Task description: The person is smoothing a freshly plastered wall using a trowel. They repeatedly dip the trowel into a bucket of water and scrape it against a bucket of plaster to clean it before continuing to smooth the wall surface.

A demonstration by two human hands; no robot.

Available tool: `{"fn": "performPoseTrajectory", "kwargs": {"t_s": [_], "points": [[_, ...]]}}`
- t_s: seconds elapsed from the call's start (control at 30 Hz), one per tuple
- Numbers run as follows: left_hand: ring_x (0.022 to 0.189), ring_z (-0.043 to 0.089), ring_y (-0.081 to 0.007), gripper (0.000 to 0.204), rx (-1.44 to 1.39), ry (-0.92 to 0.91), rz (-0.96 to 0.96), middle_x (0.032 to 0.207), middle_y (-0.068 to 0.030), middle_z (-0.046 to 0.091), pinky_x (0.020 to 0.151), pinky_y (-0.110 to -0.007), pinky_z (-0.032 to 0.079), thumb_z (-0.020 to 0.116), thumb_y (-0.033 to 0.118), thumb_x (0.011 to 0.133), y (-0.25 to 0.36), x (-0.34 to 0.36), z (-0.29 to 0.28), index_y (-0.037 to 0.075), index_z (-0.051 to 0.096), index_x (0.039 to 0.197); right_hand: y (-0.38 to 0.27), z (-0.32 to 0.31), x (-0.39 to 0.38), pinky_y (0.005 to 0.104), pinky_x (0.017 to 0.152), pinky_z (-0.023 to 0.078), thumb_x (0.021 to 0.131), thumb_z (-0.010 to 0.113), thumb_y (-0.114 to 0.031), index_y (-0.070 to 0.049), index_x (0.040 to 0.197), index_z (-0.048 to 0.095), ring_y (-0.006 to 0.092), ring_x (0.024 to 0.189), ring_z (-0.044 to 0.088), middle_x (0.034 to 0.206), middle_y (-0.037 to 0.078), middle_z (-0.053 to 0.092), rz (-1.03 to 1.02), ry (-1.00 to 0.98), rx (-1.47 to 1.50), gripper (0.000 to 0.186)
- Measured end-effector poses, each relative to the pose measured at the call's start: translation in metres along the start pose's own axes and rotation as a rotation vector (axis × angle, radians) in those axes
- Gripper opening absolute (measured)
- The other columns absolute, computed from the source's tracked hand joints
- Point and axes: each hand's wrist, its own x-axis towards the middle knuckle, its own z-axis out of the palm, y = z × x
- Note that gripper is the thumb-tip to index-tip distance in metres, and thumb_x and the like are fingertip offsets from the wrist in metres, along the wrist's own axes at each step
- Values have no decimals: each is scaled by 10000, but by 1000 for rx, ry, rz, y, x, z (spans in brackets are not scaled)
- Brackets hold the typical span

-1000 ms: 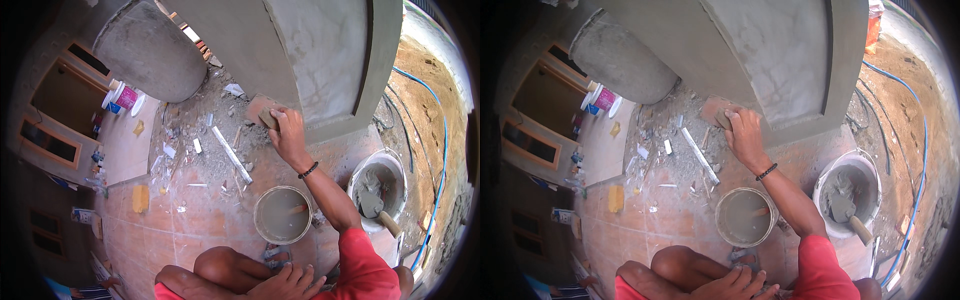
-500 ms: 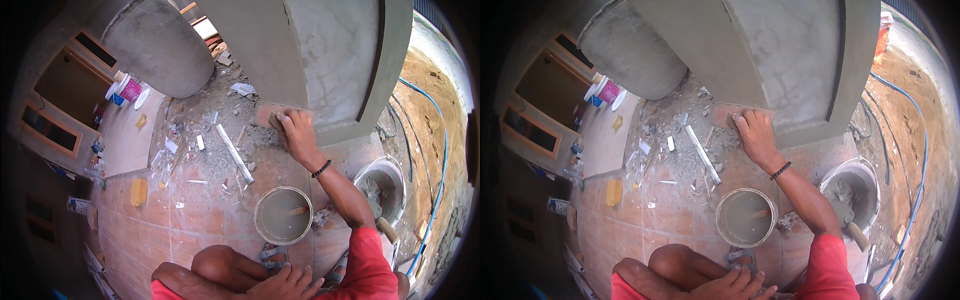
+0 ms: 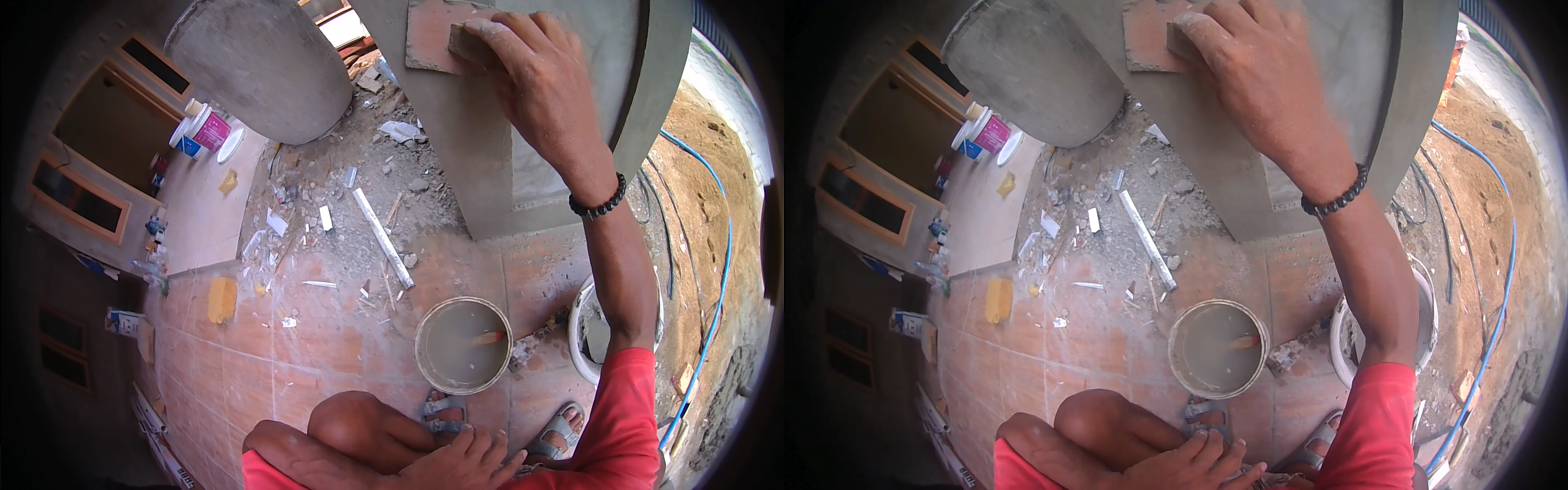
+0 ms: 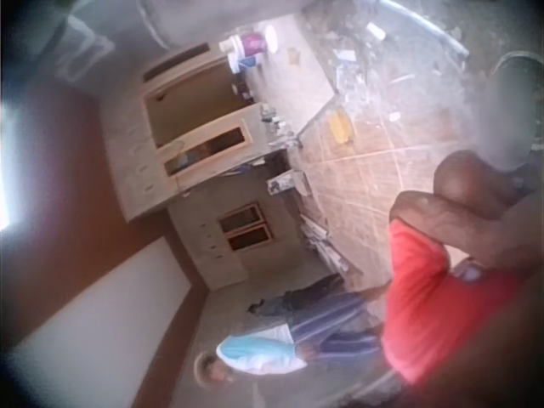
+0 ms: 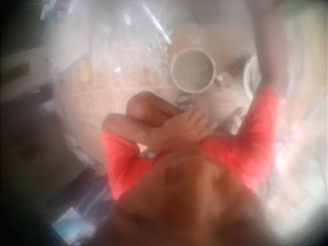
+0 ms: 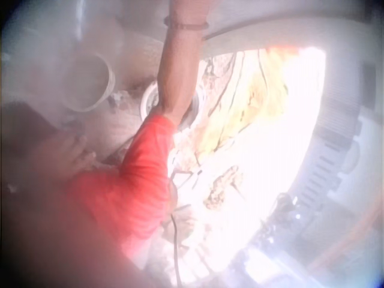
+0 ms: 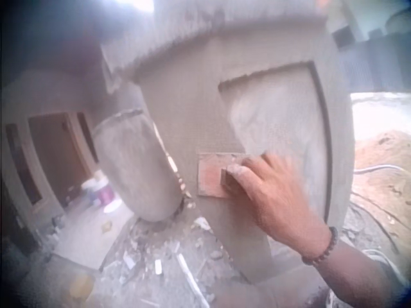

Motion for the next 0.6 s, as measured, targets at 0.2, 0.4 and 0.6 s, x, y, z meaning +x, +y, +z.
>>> {"fn": "performPoseTrajectory", "kwargs": {"t_s": [0.2,0.4,0.6], "points": [[1087,622,-393,515,2,-5,5,1180,-241,655,1002,-574,449,430,265,982,-7,4,-2,-2,562,1402,-36,40,-169,396,859,420,841,601,-78,-75,1238,628,245,1061,566,1148,78,623,-10,-388,93,398],[1065,624,-380,500,3,-19,25,1182,-232,657,953,-550,467,449,271,978,-3,2,-11,4,579,1381,-50,44,-246,419,902,448,875,636,-111,-43,1228,606,297,1073,574,1098,126,623,91,-725,288,361],[1001,634,-364,504,-58,111,18,1107,-211,676,856,-530,484,522,301,943,-1,-2,2,-15,602,1328,-51,-9,-151,407,943,498,988,653,-212,7,1364,511,260,1124,627,1208,136,636,859,-535,1062,457]]}}
